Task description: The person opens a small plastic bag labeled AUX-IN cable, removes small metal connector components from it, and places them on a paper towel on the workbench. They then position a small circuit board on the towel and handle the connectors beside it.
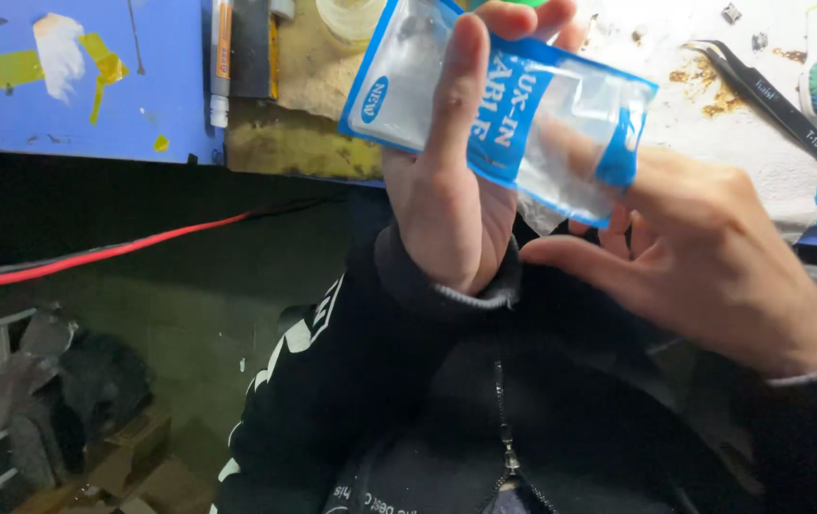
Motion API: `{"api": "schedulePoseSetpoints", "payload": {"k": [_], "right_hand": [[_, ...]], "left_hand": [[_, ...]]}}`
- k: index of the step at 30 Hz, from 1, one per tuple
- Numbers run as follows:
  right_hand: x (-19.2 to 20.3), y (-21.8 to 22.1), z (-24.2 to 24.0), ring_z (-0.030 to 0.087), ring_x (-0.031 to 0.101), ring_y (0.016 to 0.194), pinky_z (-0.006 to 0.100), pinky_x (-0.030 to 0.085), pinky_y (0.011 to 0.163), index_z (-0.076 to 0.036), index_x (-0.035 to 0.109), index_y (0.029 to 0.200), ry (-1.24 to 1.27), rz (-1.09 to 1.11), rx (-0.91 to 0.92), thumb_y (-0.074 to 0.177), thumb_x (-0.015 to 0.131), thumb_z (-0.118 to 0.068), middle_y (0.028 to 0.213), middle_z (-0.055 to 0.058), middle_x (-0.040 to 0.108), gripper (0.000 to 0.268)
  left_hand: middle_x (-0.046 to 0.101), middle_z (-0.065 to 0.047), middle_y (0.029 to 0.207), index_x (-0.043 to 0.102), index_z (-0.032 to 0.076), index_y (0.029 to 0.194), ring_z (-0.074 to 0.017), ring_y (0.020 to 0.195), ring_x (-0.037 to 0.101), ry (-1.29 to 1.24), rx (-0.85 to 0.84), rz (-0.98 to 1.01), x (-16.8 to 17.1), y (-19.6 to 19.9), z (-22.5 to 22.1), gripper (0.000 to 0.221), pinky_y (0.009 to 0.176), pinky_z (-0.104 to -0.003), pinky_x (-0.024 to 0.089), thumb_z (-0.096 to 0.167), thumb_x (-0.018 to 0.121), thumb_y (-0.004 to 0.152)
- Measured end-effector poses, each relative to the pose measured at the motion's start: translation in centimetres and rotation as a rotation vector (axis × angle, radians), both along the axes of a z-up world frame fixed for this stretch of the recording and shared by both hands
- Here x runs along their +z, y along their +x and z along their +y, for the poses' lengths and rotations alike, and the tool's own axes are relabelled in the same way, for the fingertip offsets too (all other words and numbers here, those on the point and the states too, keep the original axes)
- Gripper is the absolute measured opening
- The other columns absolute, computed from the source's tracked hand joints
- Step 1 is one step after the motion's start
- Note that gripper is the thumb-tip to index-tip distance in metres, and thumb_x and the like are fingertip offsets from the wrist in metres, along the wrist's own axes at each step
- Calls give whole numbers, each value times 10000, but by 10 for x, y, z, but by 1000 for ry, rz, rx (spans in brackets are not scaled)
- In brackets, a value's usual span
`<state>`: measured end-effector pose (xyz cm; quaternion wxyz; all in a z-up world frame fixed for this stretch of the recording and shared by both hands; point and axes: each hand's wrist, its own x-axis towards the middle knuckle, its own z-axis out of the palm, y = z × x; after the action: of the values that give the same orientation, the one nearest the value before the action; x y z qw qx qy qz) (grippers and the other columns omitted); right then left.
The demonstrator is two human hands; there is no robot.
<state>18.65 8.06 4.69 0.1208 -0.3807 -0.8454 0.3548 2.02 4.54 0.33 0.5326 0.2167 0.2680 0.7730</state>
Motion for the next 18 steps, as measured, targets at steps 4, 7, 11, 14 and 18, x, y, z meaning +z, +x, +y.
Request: {"api": "schedulePoseSetpoints", "payload": {"k": [4, 7, 11, 14, 18], "right_hand": [[3, 8, 6, 134, 592, 625, 264, 483, 484, -90, 626, 1379, -48, 139, -40, 762, 890, -241, 1169, 111, 613, 688], [6, 12, 4, 124, 568, 602, 260, 500, 524, -111, 679, 1354, 87, 105, -44, 737, 918, -191, 1276, 169, 525, 667], [3, 15, 4, 250, 674, 920, 351, 589, 783, -93, 675, 1330, 353, 152, -15, 831, 856, -15, 1360, 210, 467, 536], [4, 16, 8, 264, 703, 950, 368, 599, 792, -49, 633, 1301, 353, 171, -20, 836, 829, 12, 1441, 218, 482, 509], [10, 16, 13, 343, 676, 1065, 424, 598, 823, -47, 655, 1326, 428, 48, 39, 735, 833, 24, 1449, 208, 485, 622]], "left_hand": [[571, -86, 1155, 458, -66, 1269, -242, 1257, 556, 69, -25, -92, -6, 10, 5, 323, 1143, -483, 441, 233, 570, 1222], [590, -99, 1083, 456, 64, 1393, -250, 1205, 585, 169, -43, -269, -7, 17, 8, 291, 1113, -510, 480, 280, 550, 1223], [584, -119, 1104, 479, 15, 1335, -283, 1232, 568, 129, -99, -343, -19, 13, 9, 453, 1147, -520, 455, 449, 416, 1219], [588, -121, 1137, 474, -27, 1288, -289, 1282, 559, 110, -135, -339, -16, 14, 9, 548, 1165, -503, 448, 499, 361, 1185], [595, -133, 1161, 477, -40, 1248, -321, 1313, 526, 46, -191, -366, -4, 19, 8, 619, 1139, -548, 469, 569, 368, 1226]]}}
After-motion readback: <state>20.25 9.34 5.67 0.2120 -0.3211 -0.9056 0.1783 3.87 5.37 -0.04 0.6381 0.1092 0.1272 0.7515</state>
